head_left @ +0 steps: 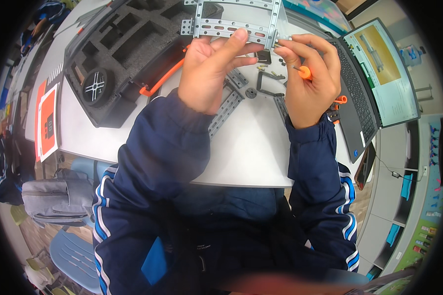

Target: The person assembles a metal frame using an orange screwdriver. They align metal brackets and rails, then tighten screws to secure the components together. The person repeatedly adjusts the frame and checks alignment while fastening multiple screws.

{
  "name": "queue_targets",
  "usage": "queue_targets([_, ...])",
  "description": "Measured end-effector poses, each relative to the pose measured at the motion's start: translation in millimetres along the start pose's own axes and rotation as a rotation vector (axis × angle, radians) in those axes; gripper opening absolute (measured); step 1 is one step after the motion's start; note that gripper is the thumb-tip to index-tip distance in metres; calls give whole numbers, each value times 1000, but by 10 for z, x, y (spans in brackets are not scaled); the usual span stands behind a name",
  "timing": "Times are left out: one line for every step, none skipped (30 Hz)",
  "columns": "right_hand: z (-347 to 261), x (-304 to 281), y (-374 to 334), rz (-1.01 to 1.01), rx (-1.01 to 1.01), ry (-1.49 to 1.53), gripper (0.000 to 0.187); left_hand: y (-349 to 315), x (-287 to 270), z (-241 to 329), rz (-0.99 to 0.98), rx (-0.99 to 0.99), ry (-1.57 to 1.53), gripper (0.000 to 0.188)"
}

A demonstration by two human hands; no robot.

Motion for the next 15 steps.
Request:
queue_targets([-4,-3,2,1,-15,-23,14,-1,-1,2,2,5,1,32])
queue_targets([-3,-1,2,-3,-20,-30,15,-2,-3,2,6,8,2,33])
queue_targets([-2,4,3,-7,-25,-37,16,-1,-7,3,10,12,3,33])
queue_targets([-3,11,-1,-11,-29,-43,16,-2,-8,8,-2,31,-2,33])
queue_targets([-2,19,-6,-16,-19,-38,17,-2,-19,4,19,15,-2,34])
queue_targets([-1,29,-12,-19,-9,-33,17,3,-28,5,23,16,-8,34])
queue_targets([-2,38,-17,-22,1,-28,17,7,-37,7,27,17,-14,35])
queue_targets([-1,46,-20,-17,18,-6,17,9,-44,8,21,13,-14,34])
queue_targets([1,54,-23,-13,34,16,17,13,-50,5,16,9,-14,34])
queue_targets([1,58,-23,-9,50,38,17,17,-56,4,11,6,-16,34])
queue_targets([3,57,-21,0,60,28,18,22,-61,-1,4,-2,-19,34])
queue_targets([3,50,-18,7,70,19,18,24,-63,-8,0,-10,-23,33])
queue_targets([9,45,-11,14,84,9,18,27,-65,-14,-4,-16,-26,33])
queue_targets([9,36,-9,10,92,7,17,27,-69,-20,2,-11,-31,32])
queue_targets([9,17,-11,5,105,4,17,27,-69,-26,8,-6,-35,32])
Point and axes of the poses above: each hand's wrist, its own y-axis towards the middle knuckle, its own x-axis out of the palm, z = x × y, the point moved 3 cm from there along y, towards the middle knuckle, and after that the axes turned 5 degrees about -z, right-handed, at the moved point
